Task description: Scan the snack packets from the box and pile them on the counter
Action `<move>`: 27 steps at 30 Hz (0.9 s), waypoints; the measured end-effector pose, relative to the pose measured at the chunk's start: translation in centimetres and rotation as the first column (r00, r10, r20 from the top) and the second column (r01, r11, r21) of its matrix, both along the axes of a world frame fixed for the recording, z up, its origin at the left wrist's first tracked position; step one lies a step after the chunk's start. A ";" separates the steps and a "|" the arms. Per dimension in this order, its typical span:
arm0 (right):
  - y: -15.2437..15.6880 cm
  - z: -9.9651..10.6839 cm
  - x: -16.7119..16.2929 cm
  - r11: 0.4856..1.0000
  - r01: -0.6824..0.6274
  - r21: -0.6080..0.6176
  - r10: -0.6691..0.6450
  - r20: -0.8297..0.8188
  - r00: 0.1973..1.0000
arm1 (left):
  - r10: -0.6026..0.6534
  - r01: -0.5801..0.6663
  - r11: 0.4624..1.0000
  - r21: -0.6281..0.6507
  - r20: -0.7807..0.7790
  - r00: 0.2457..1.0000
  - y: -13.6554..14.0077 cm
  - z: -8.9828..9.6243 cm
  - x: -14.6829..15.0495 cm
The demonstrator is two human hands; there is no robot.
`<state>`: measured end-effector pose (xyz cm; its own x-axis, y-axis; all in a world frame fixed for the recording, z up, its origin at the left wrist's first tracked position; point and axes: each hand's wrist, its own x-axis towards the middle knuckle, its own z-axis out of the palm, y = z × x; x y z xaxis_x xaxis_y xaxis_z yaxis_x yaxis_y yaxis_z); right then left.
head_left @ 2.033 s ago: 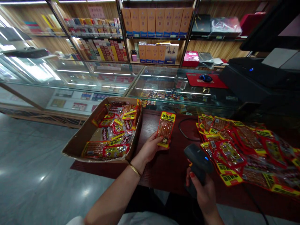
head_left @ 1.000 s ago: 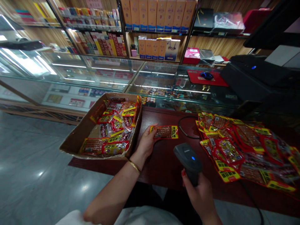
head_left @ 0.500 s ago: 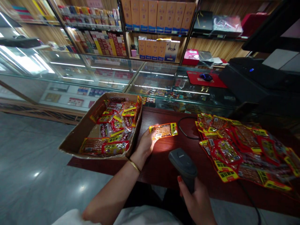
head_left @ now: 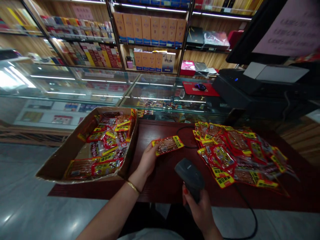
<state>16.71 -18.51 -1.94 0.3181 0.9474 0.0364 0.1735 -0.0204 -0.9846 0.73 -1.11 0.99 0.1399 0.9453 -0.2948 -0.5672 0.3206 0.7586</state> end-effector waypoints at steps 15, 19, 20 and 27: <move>-0.4 -1.6 1.1 1.000 0.031 -0.002 -0.030 -0.215 0.976 | -0.269 0.335 0.932 0.141 -0.355 0.895 2.2 4.6 10.1; -0.7 -2.3 1.7 0.992 0.087 -0.089 -0.109 -0.276 0.955 | 0.131 0.264 0.783 0.563 -0.565 0.815 -3.2 8.1 0.1; -0.7 -2.4 1.9 0.991 0.074 -0.109 -0.102 -0.285 0.953 | 0.285 0.218 0.754 0.620 -0.607 0.742 -4.0 9.2 -2.9; -0.3 -1.9 2.2 0.988 0.035 -0.154 -0.075 -0.260 0.963 | 0.284 0.247 0.940 0.236 -0.941 -0.184 -2.6 11.2 -22.2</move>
<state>18.90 -18.80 -3.79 0.3491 0.9169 -0.1934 -0.0979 -0.1696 -0.9806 -21.45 -3.73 12.18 -0.0728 0.9840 0.1628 0.9054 -0.0032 0.4245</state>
